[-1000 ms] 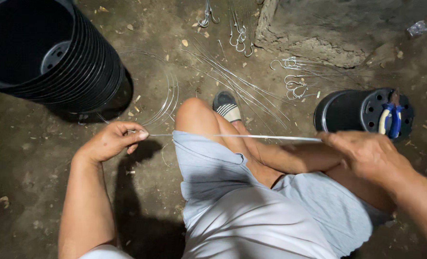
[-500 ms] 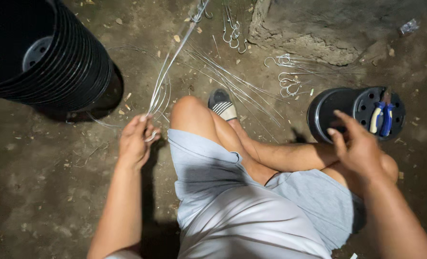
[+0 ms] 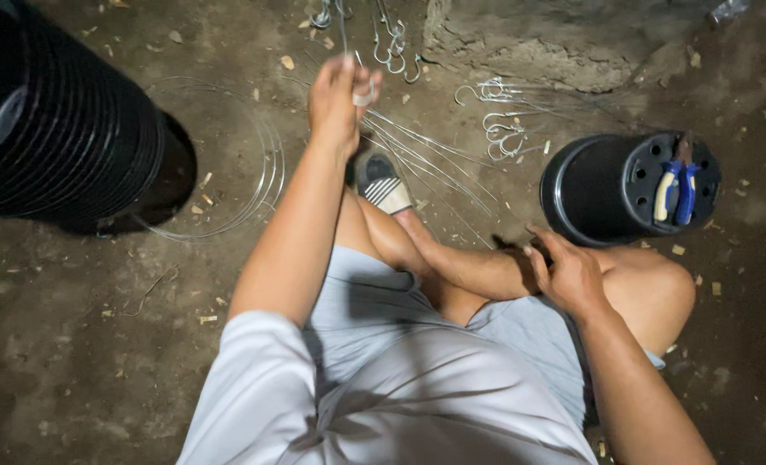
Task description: The person sits on the floor and repeatedly bends thin metal wire into looped shapes using pliers. They gather wire strands, form hooks, and place the finished pieces on the floor.
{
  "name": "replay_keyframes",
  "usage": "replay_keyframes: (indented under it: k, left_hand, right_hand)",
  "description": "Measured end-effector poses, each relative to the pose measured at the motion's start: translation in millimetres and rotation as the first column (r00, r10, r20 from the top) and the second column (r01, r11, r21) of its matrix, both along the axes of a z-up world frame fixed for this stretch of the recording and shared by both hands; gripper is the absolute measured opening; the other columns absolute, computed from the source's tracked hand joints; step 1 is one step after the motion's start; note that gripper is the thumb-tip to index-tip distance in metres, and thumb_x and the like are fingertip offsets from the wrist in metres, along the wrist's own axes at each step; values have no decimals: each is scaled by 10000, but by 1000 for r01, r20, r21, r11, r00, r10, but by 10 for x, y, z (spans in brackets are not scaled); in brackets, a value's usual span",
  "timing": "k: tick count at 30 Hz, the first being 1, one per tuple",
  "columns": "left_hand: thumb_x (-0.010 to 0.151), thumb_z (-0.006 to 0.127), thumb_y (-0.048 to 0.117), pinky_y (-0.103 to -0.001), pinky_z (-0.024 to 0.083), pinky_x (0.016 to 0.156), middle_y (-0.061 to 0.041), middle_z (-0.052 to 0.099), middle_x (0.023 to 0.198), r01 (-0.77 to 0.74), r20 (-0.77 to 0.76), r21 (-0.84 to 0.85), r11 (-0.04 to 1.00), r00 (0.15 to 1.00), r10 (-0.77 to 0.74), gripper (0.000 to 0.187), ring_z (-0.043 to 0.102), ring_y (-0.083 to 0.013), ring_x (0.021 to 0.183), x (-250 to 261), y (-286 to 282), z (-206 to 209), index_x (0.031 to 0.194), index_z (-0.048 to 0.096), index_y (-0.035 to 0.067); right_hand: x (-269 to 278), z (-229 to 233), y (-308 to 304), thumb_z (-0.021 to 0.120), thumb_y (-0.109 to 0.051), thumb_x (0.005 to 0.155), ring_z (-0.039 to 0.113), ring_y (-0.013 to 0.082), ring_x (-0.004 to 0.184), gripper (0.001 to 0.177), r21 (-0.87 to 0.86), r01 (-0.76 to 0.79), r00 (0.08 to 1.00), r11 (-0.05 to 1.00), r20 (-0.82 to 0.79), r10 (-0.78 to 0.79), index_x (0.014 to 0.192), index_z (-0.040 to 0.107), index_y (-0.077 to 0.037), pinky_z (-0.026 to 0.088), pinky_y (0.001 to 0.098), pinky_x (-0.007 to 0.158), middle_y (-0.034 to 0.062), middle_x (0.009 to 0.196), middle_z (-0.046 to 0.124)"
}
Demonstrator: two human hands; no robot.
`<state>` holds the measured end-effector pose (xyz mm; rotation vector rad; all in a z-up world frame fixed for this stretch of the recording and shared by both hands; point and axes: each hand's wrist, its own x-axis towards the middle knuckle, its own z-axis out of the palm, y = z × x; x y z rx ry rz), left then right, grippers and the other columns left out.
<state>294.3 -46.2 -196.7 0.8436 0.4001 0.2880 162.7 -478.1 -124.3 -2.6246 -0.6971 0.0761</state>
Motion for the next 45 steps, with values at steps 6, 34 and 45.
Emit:
replay_keyframes:
  k: [6, 34, 45]
  left_hand:
    - [912, 702, 401, -427, 522, 682, -124, 714, 974, 338, -462, 185, 923, 858, -222, 594, 629, -248, 808, 652, 146, -472, 1396, 516, 111]
    - [999, 682, 204, -487, 546, 825, -185, 745, 991, 227, -203, 963, -146, 965, 165, 357, 709, -390, 892, -1440, -203, 263, 1319, 668, 48]
    - [984, 676, 234, -472, 547, 782, -185, 740, 950, 250, -214, 946, -206, 960, 182, 303, 701, -385, 832, -1291, -204, 238, 1219, 726, 49]
  right_hand:
    - [80, -102, 27, 662, -285, 981, 698, 410, 943, 304, -92, 45, 996, 995, -67, -52, 1217, 710, -100, 556, 487, 811, 196, 1047, 735]
    - [1294, -1607, 188, 721, -204, 921, 721, 322, 802, 156, 6, 477, 810, 879, -390, -437, 1000, 769, -78, 539, 421, 734, 186, 905, 740]
    - [2091, -2257, 136, 677, -124, 926, 770, 265, 904, 148, 116, 571, 804, 813, -281, -525, 1023, 765, -56, 575, 362, 807, 154, 973, 775]
